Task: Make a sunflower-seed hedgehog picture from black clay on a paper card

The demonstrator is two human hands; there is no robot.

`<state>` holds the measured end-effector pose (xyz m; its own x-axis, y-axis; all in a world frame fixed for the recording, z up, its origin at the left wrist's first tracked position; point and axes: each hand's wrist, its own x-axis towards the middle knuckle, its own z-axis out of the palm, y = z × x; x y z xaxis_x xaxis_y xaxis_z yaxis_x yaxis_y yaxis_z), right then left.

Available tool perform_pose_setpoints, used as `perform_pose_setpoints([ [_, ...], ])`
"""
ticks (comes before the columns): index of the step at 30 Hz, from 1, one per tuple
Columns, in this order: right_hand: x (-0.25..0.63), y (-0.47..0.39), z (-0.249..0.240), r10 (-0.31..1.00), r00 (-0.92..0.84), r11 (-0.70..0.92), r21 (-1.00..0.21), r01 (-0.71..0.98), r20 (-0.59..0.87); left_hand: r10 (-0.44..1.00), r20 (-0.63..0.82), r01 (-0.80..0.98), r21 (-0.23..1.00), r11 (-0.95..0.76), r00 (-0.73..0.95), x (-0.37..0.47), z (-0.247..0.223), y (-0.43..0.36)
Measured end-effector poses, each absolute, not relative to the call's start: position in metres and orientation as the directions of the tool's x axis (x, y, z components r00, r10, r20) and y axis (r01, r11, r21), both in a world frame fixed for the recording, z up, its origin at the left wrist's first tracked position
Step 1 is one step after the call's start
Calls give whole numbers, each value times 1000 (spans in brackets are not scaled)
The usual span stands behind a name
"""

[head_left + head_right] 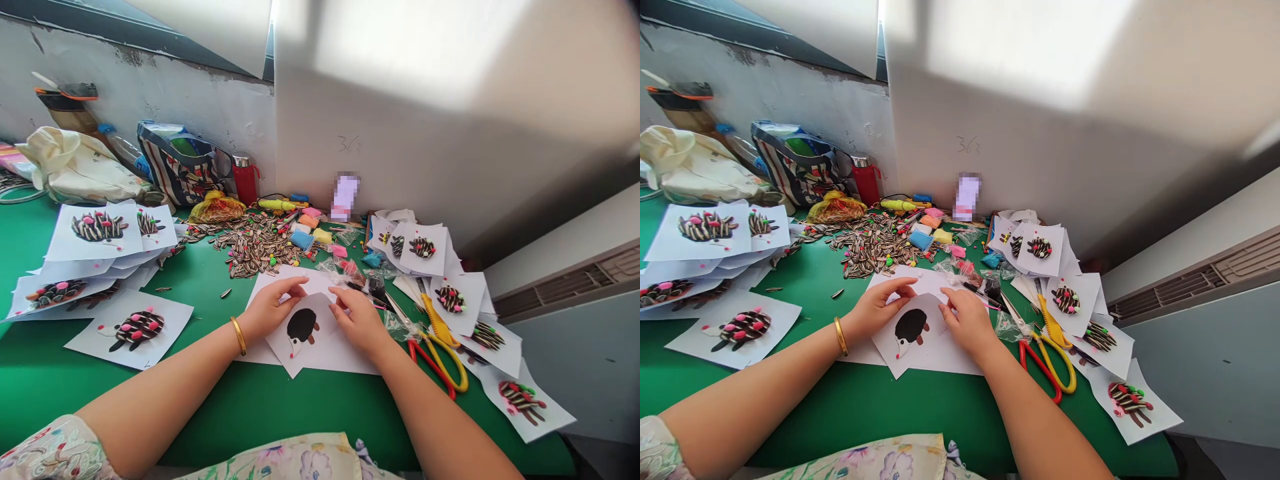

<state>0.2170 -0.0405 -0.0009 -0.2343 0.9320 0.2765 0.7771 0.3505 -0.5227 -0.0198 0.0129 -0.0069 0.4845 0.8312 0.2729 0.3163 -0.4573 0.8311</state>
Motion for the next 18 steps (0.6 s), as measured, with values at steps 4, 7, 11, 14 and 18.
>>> perform_pose_setpoints([
  [4, 216, -40, 0, 948, -223, 314, -540, 781, 228, 821, 279, 359, 795, -489, 498, -21, -9, 15],
  [7, 219, -40, 1, 972, -138, 222, -538, 813, 191, 851, 240, 459, 756, -466, 468, -23, -8, 18],
  [11, 224, -39, 3, 991, -29, 91, -487, 869, 133, 887, 218, 580, 688, -435, 407, -27, -3, 22],
  [14, 225, -40, 4, 995, 4, 40, -437, 898, 99, 881, 227, 621, 637, -457, 415, -28, -3, 23],
  [18, 223, -40, 3, 997, 16, 13, -387, 922, 72, 858, 228, 641, 584, -498, 460, -27, -4, 24],
])
